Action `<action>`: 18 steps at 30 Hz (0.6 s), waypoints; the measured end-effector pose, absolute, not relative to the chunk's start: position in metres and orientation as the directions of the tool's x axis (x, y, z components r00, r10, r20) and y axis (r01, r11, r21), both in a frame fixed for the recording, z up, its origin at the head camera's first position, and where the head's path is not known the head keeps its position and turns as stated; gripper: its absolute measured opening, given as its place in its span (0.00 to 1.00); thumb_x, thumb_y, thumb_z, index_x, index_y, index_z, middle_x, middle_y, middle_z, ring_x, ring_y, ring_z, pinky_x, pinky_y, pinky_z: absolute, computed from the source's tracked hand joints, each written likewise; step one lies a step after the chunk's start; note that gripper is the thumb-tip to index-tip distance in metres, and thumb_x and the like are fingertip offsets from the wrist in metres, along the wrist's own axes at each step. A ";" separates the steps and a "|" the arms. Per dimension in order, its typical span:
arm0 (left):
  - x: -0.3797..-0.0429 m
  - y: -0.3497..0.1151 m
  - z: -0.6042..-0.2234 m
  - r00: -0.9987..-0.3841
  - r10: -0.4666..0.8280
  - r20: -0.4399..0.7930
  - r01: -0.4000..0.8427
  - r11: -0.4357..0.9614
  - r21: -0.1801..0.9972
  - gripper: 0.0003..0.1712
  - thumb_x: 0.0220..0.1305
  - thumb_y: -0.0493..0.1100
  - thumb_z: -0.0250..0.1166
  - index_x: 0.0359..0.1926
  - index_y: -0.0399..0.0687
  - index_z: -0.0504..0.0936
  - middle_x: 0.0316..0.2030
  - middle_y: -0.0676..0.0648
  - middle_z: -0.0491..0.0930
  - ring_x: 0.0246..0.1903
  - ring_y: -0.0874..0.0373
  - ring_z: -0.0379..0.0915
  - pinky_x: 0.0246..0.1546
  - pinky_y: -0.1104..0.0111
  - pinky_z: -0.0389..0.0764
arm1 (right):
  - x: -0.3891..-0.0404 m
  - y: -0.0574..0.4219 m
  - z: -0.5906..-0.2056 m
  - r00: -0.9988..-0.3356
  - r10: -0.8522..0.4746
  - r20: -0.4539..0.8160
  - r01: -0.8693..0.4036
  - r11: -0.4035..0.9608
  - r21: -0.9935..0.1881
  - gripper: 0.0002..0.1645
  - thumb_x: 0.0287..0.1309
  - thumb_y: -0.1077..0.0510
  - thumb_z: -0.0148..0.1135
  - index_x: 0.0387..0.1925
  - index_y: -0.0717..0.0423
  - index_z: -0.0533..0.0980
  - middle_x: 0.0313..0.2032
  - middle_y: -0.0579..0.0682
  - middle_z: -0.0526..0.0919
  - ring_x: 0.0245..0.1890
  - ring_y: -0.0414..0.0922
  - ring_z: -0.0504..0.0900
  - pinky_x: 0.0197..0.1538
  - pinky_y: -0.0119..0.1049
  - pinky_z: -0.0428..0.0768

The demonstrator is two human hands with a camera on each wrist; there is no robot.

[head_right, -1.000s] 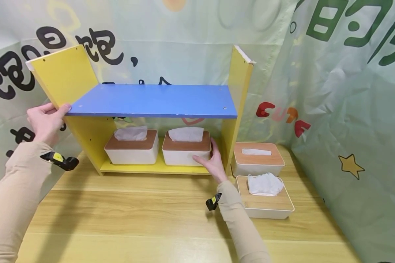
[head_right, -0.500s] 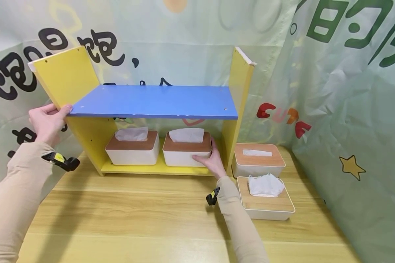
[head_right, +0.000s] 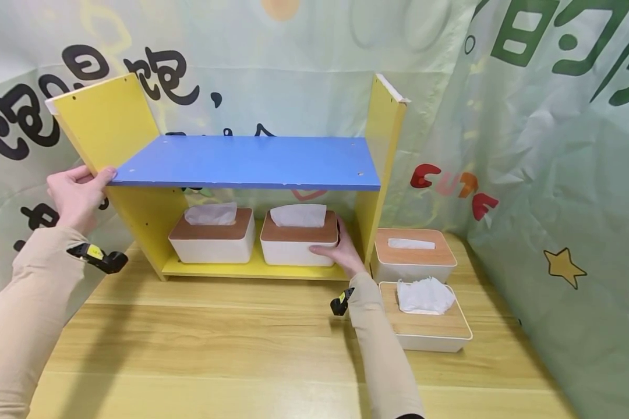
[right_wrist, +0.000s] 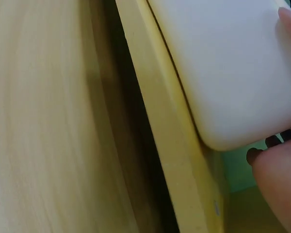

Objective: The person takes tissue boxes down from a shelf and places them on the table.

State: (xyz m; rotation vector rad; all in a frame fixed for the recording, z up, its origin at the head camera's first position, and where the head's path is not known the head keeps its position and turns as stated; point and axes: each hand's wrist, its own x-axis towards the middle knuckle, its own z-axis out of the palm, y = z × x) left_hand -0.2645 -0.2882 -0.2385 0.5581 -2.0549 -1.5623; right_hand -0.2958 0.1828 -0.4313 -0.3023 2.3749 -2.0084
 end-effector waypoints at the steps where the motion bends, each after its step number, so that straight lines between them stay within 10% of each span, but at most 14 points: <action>1: -0.265 -0.288 -0.239 -0.793 -0.594 0.139 -0.028 0.263 0.964 0.29 0.63 0.49 0.71 0.64 0.48 0.78 0.13 0.78 0.72 0.70 0.75 0.54 0.43 0.84 0.72 | -0.297 0.183 -0.432 -0.981 -0.162 0.106 -0.131 0.153 -0.979 0.70 0.54 0.61 0.74 0.81 0.49 0.33 0.82 0.52 0.35 0.82 0.54 0.37 0.81 0.59 0.45; 13: -0.265 -0.289 -0.240 -0.794 -0.591 0.144 -0.013 0.253 0.967 0.30 0.62 0.48 0.71 0.64 0.46 0.78 0.13 0.77 0.73 0.42 0.79 0.74 0.38 0.85 0.74 | -0.302 0.182 -0.434 -0.982 -0.177 0.062 -0.083 0.114 -0.990 0.71 0.55 0.61 0.72 0.81 0.46 0.29 0.81 0.50 0.30 0.82 0.52 0.33 0.82 0.56 0.40; 18: -0.265 -0.289 -0.240 -0.790 -0.598 0.138 -0.019 0.249 0.968 0.30 0.62 0.49 0.71 0.64 0.47 0.78 0.14 0.77 0.73 0.51 0.78 0.71 0.42 0.84 0.74 | -0.305 0.183 -0.433 -0.979 -0.201 0.040 -0.057 0.079 -0.995 0.72 0.56 0.61 0.71 0.80 0.43 0.26 0.81 0.48 0.23 0.81 0.51 0.26 0.82 0.57 0.36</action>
